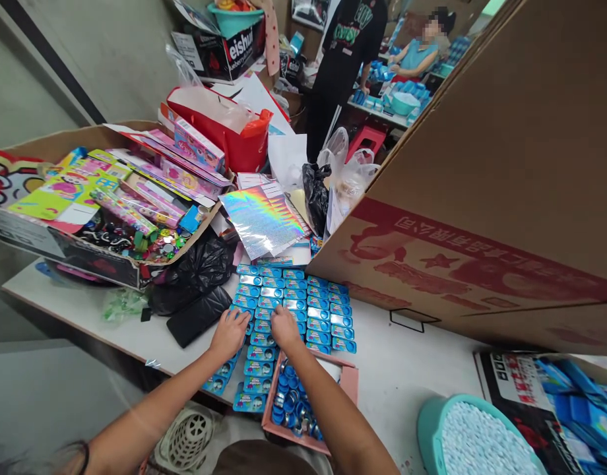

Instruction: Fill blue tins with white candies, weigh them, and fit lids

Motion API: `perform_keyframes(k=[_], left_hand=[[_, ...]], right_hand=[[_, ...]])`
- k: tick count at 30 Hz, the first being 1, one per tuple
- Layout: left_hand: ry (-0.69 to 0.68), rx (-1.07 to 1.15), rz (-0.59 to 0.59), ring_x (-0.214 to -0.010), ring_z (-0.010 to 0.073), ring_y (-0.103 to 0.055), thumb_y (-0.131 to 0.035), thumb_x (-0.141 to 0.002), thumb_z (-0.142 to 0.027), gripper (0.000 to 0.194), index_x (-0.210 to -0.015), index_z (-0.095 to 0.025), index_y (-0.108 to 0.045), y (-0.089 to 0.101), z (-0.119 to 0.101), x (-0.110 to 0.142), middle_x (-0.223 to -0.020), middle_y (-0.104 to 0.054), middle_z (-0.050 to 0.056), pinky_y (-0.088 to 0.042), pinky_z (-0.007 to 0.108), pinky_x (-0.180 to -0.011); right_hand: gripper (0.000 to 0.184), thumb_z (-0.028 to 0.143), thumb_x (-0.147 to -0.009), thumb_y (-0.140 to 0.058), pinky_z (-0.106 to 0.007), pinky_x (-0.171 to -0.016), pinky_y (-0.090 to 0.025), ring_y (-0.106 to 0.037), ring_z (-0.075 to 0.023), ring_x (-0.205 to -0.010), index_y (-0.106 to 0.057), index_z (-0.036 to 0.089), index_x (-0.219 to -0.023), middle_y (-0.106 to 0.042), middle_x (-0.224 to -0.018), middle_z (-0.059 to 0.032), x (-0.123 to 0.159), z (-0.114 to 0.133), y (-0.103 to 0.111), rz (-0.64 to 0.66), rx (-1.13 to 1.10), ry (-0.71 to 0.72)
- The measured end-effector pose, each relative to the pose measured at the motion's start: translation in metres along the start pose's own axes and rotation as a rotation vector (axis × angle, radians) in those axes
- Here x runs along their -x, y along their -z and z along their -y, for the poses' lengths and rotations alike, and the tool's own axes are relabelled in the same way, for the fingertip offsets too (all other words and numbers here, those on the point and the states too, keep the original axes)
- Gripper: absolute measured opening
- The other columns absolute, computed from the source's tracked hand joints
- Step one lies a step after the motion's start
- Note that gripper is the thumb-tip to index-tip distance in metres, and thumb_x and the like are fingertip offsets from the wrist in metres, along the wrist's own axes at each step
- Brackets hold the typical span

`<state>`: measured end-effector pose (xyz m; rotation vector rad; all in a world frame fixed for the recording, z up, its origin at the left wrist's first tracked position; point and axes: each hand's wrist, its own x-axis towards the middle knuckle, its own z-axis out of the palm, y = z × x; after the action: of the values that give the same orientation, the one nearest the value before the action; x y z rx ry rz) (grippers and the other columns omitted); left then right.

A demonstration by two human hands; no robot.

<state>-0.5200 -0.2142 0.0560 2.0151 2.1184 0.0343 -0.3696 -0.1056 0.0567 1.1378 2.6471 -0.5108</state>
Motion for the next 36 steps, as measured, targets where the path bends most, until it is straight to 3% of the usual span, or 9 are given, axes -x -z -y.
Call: perform_keyframes(k=[6,11,16,21,27,33,36], left_hand=[[0.003,0.059,-0.013,-0.119,0.0284,-0.043,-0.039,-0.083,-0.013,0.046,-0.126,-0.019,-0.053,-0.003,0.001,0.002,-0.128,-0.057,0.008,-0.028,0.047,-0.101],[0.025,0.082,-0.007,-0.121,0.0286,-0.041,-0.04,-0.079,-0.01,0.053,-0.13,-0.021,-0.048,-0.003,0.0,0.005,-0.132,-0.053,0.007,-0.026,0.049,-0.103],[0.071,0.065,0.0,-0.123,0.0287,-0.04,-0.039,-0.076,-0.007,0.059,-0.132,-0.023,-0.046,-0.007,-0.003,0.007,-0.135,-0.051,0.004,-0.017,0.054,-0.107],[0.054,0.049,0.011,-0.121,0.0292,-0.041,-0.038,-0.077,-0.007,0.053,-0.127,-0.021,-0.052,-0.006,-0.005,0.0,-0.129,-0.056,0.007,-0.013,0.057,-0.108],[0.019,0.037,0.001,-0.115,0.028,-0.045,-0.039,-0.078,-0.008,0.046,-0.119,-0.017,-0.056,0.004,-0.012,-0.007,-0.117,-0.062,0.009,-0.017,0.052,-0.108],[0.09,0.095,-0.025,-0.117,0.0293,-0.043,-0.041,-0.076,-0.008,0.049,-0.123,-0.018,-0.053,0.012,-0.016,0.006,-0.126,-0.057,0.008,-0.016,0.053,-0.108],[0.104,0.135,-0.13,-0.118,0.0282,-0.041,-0.04,-0.08,-0.011,0.045,-0.122,-0.017,-0.052,0.016,-0.025,0.022,-0.125,-0.056,0.01,-0.024,0.048,-0.105]], right_hand=[[0.023,0.007,-0.083,-0.047,-0.026,-0.078,-0.04,-0.055,-0.0193,-0.092,-0.068,0.014,-0.085,-0.062,-0.096,-0.0104,-0.005,0.0,0.002,0.065,0.01,-0.028],[0.026,0.004,-0.075,-0.053,-0.028,-0.079,-0.041,-0.053,-0.0233,-0.098,-0.066,0.011,-0.095,-0.06,-0.103,-0.015,0.005,0.013,0.013,0.096,0.062,0.0],[0.035,0.002,-0.076,-0.046,-0.032,-0.076,-0.044,-0.054,-0.024,-0.096,-0.062,0.009,-0.107,-0.058,-0.109,-0.0179,0.013,0.024,0.02,0.14,0.148,0.016],[0.031,0.002,-0.073,-0.05,-0.029,-0.071,-0.045,-0.06,-0.0213,-0.087,-0.066,0.01,-0.097,-0.061,-0.104,-0.0168,0.005,0.025,0.021,0.199,0.145,-0.036],[0.024,0.007,-0.072,-0.058,-0.027,-0.072,-0.044,-0.061,-0.0222,-0.09,-0.067,0.01,-0.094,-0.062,-0.106,-0.016,-0.001,0.016,0.024,0.199,0.087,-0.029],[0.03,0.006,-0.076,-0.052,-0.025,-0.08,-0.043,-0.057,-0.0198,-0.1,-0.068,0.017,-0.099,-0.063,-0.11,-0.0097,0.011,0.004,0.032,0.14,-0.003,0.016],[0.035,0.011,-0.085,-0.043,-0.025,-0.088,-0.04,-0.053,-0.0165,-0.107,-0.06,0.02,-0.114,-0.06,-0.115,-0.0071,0.045,-0.006,0.032,-0.08,-0.179,0.019]])
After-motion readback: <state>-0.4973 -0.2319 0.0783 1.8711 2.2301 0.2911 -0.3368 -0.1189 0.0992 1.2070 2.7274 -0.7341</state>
